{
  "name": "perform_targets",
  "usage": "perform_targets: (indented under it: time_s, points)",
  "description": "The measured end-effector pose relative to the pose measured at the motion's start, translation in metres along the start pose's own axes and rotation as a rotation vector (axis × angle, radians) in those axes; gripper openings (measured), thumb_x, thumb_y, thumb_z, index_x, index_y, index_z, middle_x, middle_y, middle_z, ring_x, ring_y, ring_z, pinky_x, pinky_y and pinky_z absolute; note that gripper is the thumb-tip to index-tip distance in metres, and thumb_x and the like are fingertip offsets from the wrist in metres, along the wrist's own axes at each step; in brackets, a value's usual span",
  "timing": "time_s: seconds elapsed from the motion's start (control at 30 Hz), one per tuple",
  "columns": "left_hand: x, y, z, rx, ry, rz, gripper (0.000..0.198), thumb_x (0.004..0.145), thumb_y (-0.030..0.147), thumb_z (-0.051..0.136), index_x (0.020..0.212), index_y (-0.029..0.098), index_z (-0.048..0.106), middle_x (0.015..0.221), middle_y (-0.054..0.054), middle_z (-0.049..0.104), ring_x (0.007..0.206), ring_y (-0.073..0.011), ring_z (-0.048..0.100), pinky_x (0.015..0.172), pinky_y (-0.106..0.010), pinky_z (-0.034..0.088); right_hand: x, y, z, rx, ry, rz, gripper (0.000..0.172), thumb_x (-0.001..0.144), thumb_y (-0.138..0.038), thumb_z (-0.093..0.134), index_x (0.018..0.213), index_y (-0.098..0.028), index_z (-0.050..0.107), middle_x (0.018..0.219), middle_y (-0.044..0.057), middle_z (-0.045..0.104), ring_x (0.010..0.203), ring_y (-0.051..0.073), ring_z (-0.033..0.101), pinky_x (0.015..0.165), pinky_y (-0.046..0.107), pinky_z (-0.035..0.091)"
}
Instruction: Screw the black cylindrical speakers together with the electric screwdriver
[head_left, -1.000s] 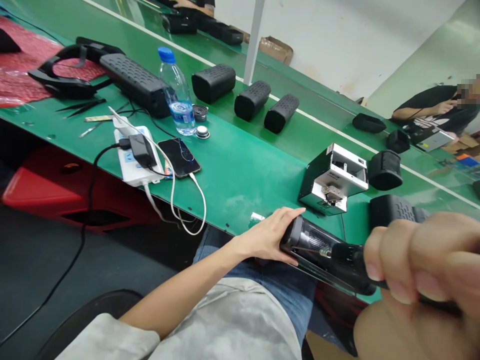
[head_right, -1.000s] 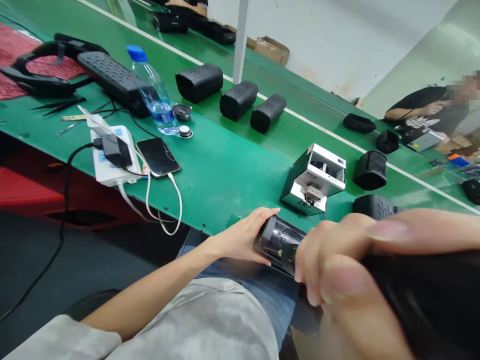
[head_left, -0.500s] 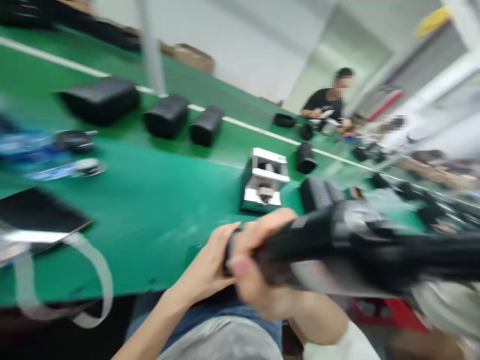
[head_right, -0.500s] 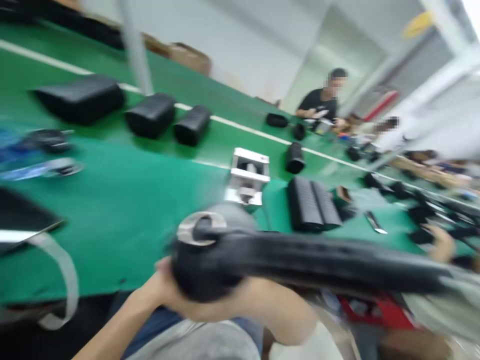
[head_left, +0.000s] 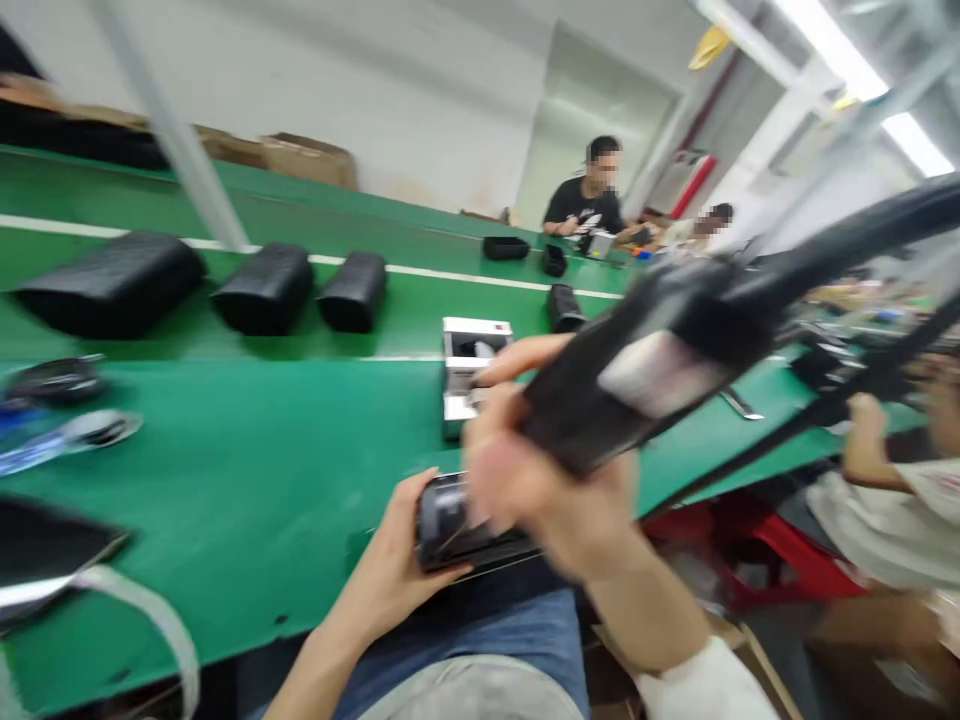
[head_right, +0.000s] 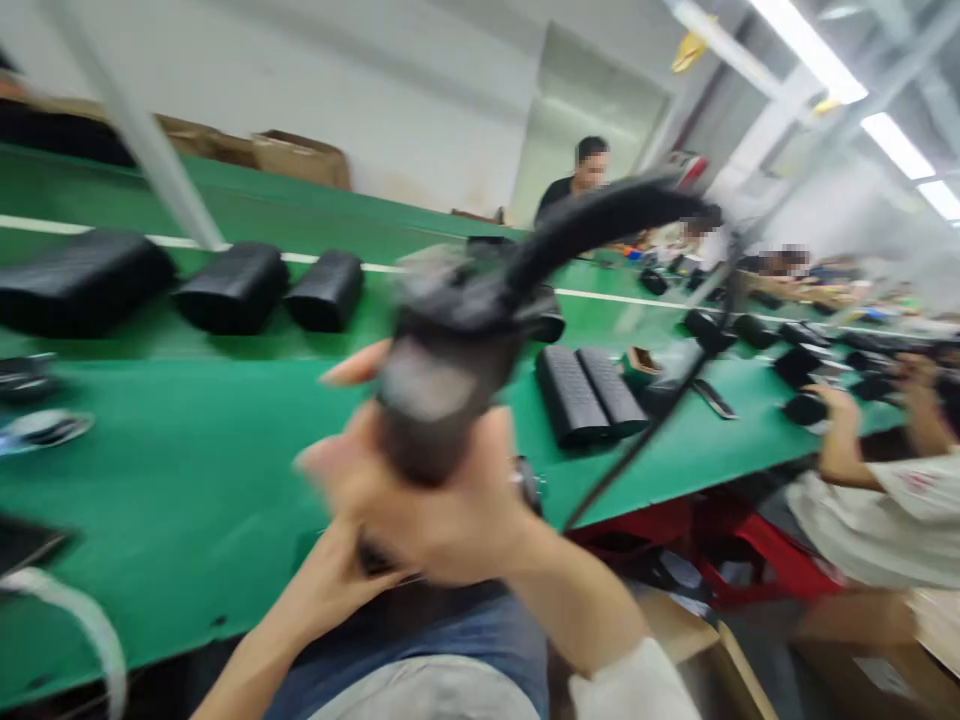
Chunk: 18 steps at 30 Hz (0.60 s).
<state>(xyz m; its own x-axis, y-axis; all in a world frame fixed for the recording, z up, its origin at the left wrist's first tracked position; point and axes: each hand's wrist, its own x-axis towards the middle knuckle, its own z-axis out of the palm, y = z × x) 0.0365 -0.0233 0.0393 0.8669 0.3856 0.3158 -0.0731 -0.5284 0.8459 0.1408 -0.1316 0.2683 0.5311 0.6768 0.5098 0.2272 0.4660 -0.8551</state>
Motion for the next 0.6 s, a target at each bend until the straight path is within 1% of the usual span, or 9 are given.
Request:
perform_targets:
  time_s: [0.03,0.07,0.1,0.13,0.2,0.23,0.3,0.4,0.6]
  points:
    - [-0.013,-0.004,-0.008,0.016,0.006,-0.034,0.109,0.084,0.032,0.101,0.172,0.034,0.038,0.167,-0.015,0.055,0.154,-0.0447,0.061,0.129,-0.072,0.054,0.013,-0.001,-0.013,0.053,0.024,-0.101,0.031,0.099,-0.022,0.078,0.125,-0.037,0.069,0.067,-0.012,0.058,0.043,0.011,0.051,0.042,0.026,0.052]
    - [-0.022,-0.006,-0.014,0.021,0.002,-0.056,0.115,0.08,0.027,0.103,0.172,0.036,0.034,0.17,-0.014,0.052,0.156,-0.0441,0.06,0.132,-0.071,0.051,0.026,0.001,-0.027,0.011,0.088,-0.186,0.028,0.098,-0.02,0.079,0.121,-0.033,0.072,0.068,-0.01,0.059,0.044,0.012,0.052,0.044,0.028,0.053]
    - [-0.027,-0.007,-0.017,0.016,-0.008,-0.069,0.119,0.078,0.023,0.104,0.172,0.037,0.032,0.171,-0.014,0.05,0.158,-0.0432,0.058,0.134,-0.069,0.05,0.041,0.006,-0.04,-0.043,0.206,-0.273,0.021,0.095,-0.017,0.079,0.112,-0.028,0.072,0.068,-0.009,0.059,0.045,0.012,0.052,0.045,0.029,0.053]
    - [-0.029,-0.008,-0.018,0.006,-0.016,-0.078,0.122,0.076,0.02,0.104,0.172,0.038,0.03,0.172,-0.014,0.048,0.159,-0.0426,0.057,0.135,-0.067,0.05,0.055,0.013,-0.052,-0.09,0.289,-0.331,0.02,0.091,-0.016,0.081,0.104,-0.027,0.07,0.064,-0.008,0.057,0.045,0.013,0.052,0.045,0.03,0.051]
    - [-0.026,-0.008,-0.017,-0.008,-0.015,-0.09,0.127,0.073,0.017,0.106,0.172,0.04,0.029,0.173,-0.014,0.047,0.161,-0.0423,0.056,0.135,-0.064,0.05,0.078,0.033,-0.067,-0.163,0.381,-0.378,0.022,0.085,-0.019,0.084,0.093,-0.026,0.065,0.059,-0.009,0.054,0.044,0.015,0.052,0.044,0.031,0.049]
    - [-0.024,-0.008,-0.016,-0.011,-0.011,-0.094,0.128,0.073,0.017,0.106,0.172,0.04,0.029,0.173,-0.014,0.047,0.161,-0.0422,0.055,0.136,-0.064,0.05,0.086,0.044,-0.071,-0.179,0.393,-0.375,0.024,0.083,-0.021,0.084,0.09,-0.026,0.062,0.057,-0.009,0.052,0.043,0.016,0.052,0.044,0.03,0.048]
    - [-0.021,-0.008,-0.014,-0.014,-0.011,-0.098,0.129,0.073,0.017,0.107,0.172,0.042,0.028,0.174,-0.013,0.047,0.162,-0.0422,0.055,0.137,-0.064,0.048,0.098,0.062,-0.074,-0.192,0.387,-0.353,0.023,0.083,-0.024,0.082,0.089,-0.027,0.06,0.056,-0.01,0.052,0.043,0.016,0.052,0.044,0.03,0.048]
    - [-0.021,-0.009,-0.013,-0.017,-0.027,-0.093,0.132,0.073,0.018,0.108,0.172,0.042,0.025,0.173,-0.015,0.046,0.162,-0.0432,0.054,0.137,-0.066,0.047,0.105,0.08,-0.068,-0.198,0.355,-0.324,0.02,0.086,-0.024,0.08,0.094,-0.025,0.062,0.057,-0.01,0.054,0.043,0.015,0.052,0.047,0.031,0.051]
    - [-0.023,-0.009,-0.015,-0.014,-0.037,-0.101,0.136,0.071,0.018,0.109,0.174,0.045,0.023,0.173,-0.013,0.045,0.162,-0.0424,0.054,0.136,-0.064,0.049,0.11,0.09,-0.06,-0.214,0.338,-0.284,0.02,0.088,-0.021,0.08,0.1,-0.023,0.065,0.061,-0.01,0.056,0.042,0.016,0.055,0.045,0.031,0.049]
